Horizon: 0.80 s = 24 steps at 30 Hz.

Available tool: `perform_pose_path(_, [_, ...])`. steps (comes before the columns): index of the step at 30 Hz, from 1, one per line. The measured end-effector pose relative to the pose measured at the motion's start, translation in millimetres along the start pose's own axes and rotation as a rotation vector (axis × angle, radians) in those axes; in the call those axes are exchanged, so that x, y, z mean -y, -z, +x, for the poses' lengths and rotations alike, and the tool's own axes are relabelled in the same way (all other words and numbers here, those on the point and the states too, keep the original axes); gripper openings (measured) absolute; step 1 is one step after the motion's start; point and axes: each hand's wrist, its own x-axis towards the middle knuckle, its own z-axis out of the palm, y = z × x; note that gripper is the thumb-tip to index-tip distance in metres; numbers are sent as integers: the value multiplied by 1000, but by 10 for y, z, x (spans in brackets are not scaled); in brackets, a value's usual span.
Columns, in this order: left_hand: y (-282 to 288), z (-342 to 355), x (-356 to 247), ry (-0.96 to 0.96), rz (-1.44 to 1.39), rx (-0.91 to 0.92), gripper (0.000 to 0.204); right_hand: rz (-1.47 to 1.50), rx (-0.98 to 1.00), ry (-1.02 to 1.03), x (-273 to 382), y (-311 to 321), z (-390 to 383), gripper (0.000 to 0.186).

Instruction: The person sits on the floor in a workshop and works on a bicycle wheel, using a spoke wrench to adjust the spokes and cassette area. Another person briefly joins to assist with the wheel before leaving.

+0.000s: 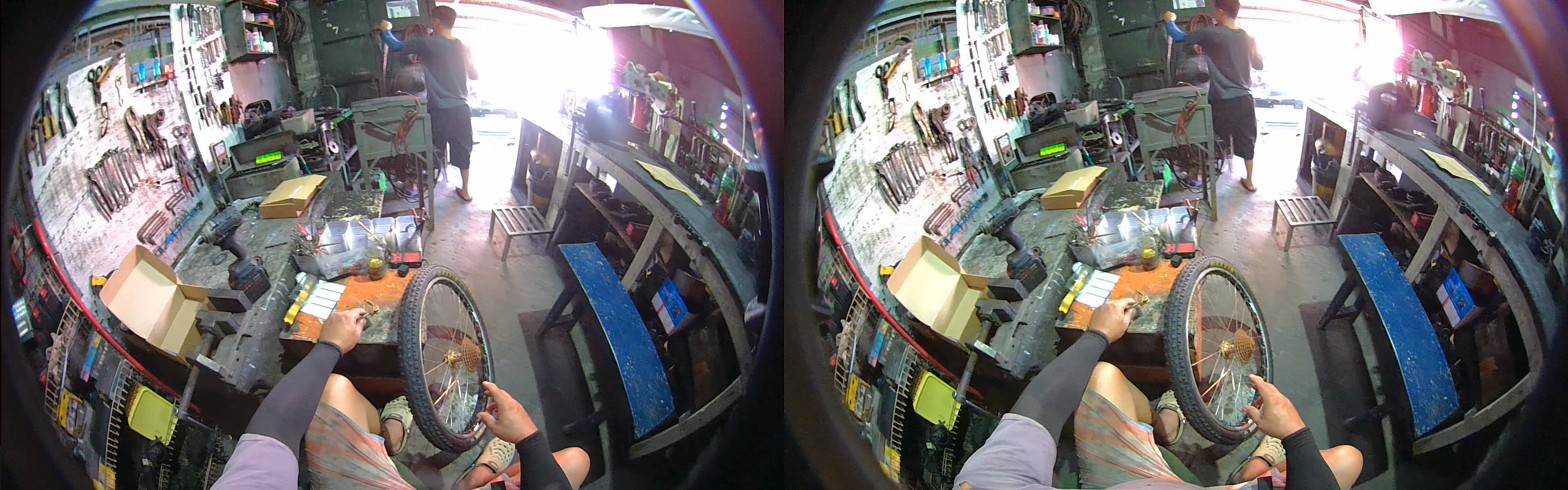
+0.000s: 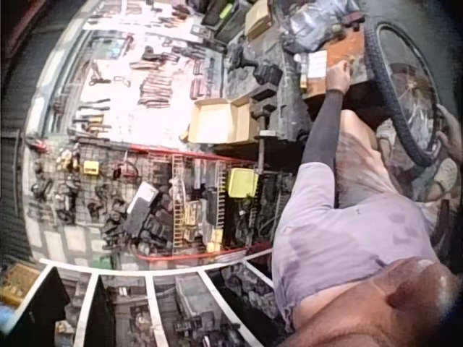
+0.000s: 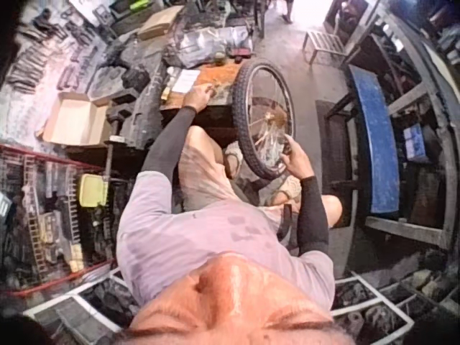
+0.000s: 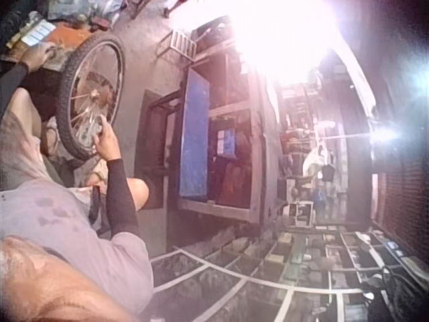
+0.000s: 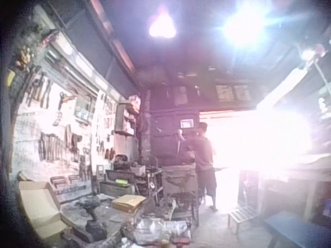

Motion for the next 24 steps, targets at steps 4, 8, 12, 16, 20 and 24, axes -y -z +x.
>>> perform_pose_path(4, [-221,278,-234,51,87,116,31,-71,36,-8,-37,26,-59,77])
perform_pose_path(8, [-480,319,-15,-158,113,-180,33,-80,46,6,-118,-27,-56,77])
perform_pose_path(12, [-565,309,-552,364,-892,134,46,-167,73,-93,-373,-127,-147,79])
perform_pose_path(16, [-595,137,-1114,200,-1049,143,70,-142,368,-69,-553,-610,-128,105])
perform_pose_path(20, [-616,383,-1334,245,-1020,94,63,-127,235,-88,-257,-1009,-100,117])
perform_pose_path(24, [-640,615,-1793,148,-1142,107,47,-79,110,-199,-56,-937,-66,97])
